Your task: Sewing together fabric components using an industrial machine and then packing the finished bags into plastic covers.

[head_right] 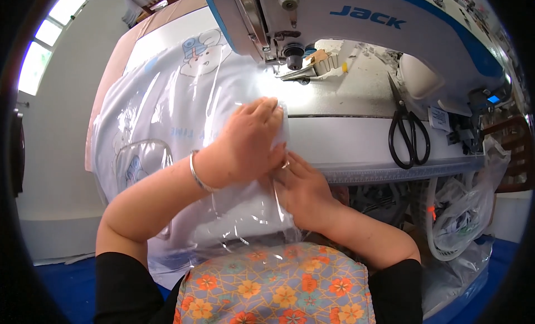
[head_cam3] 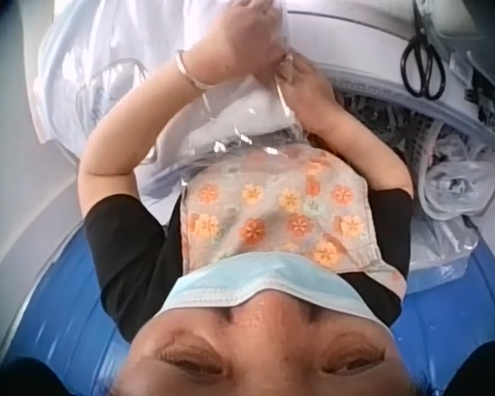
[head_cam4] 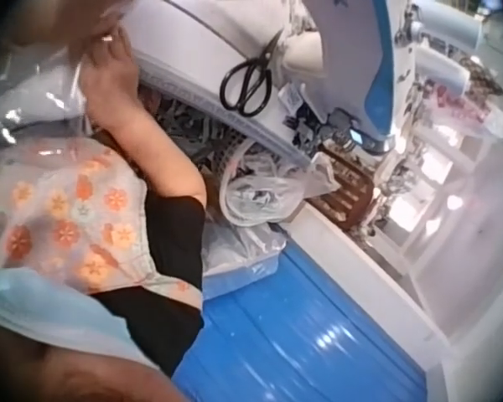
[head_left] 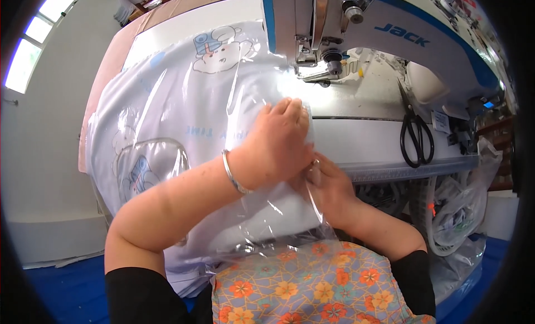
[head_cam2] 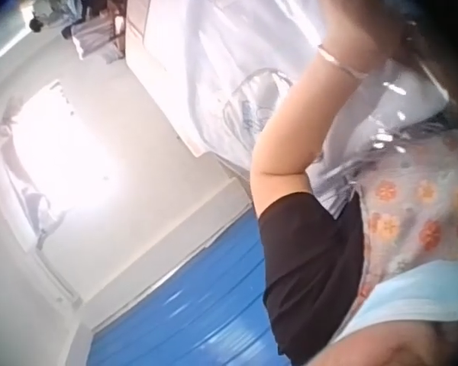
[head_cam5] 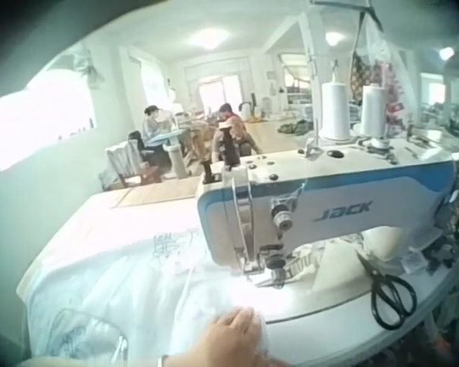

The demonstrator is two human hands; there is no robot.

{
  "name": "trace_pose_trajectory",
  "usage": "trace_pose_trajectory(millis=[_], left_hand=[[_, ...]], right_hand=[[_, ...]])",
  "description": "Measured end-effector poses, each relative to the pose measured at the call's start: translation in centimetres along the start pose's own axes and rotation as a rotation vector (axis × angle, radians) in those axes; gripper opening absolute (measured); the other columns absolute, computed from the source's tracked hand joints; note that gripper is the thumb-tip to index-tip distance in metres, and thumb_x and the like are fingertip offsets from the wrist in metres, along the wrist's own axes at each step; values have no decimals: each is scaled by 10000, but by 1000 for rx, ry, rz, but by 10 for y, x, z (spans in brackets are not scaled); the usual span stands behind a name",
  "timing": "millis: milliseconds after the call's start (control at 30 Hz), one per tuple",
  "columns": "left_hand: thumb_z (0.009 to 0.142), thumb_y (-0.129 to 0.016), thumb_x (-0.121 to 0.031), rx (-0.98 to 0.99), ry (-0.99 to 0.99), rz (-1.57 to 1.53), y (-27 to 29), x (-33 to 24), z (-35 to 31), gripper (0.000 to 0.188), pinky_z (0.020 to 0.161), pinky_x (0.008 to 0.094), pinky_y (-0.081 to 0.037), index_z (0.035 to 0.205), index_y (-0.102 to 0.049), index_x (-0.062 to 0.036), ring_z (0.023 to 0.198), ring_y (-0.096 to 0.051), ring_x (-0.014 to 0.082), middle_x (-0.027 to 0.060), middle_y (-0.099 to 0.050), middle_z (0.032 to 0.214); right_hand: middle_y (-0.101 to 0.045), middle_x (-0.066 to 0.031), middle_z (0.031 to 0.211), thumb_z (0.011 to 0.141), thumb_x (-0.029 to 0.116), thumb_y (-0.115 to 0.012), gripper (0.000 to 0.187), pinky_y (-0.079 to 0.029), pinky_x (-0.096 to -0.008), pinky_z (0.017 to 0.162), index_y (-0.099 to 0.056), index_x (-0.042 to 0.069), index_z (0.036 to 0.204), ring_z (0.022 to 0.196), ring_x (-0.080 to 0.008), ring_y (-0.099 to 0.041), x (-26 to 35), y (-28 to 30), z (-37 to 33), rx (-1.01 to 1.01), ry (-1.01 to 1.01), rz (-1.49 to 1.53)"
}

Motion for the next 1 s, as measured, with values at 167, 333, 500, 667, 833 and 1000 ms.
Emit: trace_pose_trajectory(millis=[167, 333, 500, 667, 833, 1000], left_hand=[[776, -660, -179, -52, -150, 96, 2, 14, 7, 554, 1057, 443, -409, 1238, -558, 108, 1247, -502, 399, 269, -535, 1290], [832, -605, -243, -59, -198, 143, 4, 26, 17, 525, 996, 448, -441, 1233, -583, 95, 1240, -518, 346, 221, -575, 1261], [849, -577, -238, -2, -145, 178, -10, 0, 4, 552, 1040, 434, -420, 1281, -557, 105, 1259, -510, 353, 253, -549, 1319], [824, -582, -215, -79, -158, 160, -7, 15, 5, 546, 1042, 428, -410, 1271, -563, 99, 1258, -507, 354, 253, -544, 1329], [780, -605, -177, -168, -229, 77, 1, 22, 9, 532, 1028, 434, -412, 1236, -576, 94, 1211, -522, 355, 233, -578, 1233], [777, -599, -150, -212, -237, 65, 4, 20, 5, 489, 1007, 429, -428, 1202, -590, 90, 1163, -543, 345, 219, -596, 1163]], right_hand=[[-606, -204, 1292, 750, 143, -599, 506, -434, -467, 1083, -659, 60, 1246, 1240, -370, -559, 1, 3, 6, 11, -27, -74], [-620, -166, 1274, 810, 94, -624, 425, -501, -418, 1011, -669, 95, 1233, 1164, -316, -616, 5, 7, 10, -17, -30, -134], [-634, -186, 1256, 889, 78, -653, 337, -543, -377, 934, -661, 52, 1225, 1103, -315, -652, -8, 3, 6, -30, -167, 262], [-676, -170, 1196, 920, 83, -658, 247, -552, -378, 898, -699, 19, 1155, 1076, -318, -668, -27, 17, 10, -90, -292, 236], [-679, -168, 1202, 868, 53, -659, 272, -549, -385, 911, -719, 31, 1132, 1079, -329, -667, -16, 24, 20, -62, -156, 30], [-677, -177, 1208, 795, 86, -652, 388, -523, -392, 964, -723, 89, 1177, 1132, -334, -642, -20, 16, 1, -124, -337, 92]])
Point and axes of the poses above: each hand's wrist, its own z-axis towards the middle knuckle, its own y-axis out of the back of the hand, x = y × z, the point moved 9 cm from there along z, towards the middle knuckle
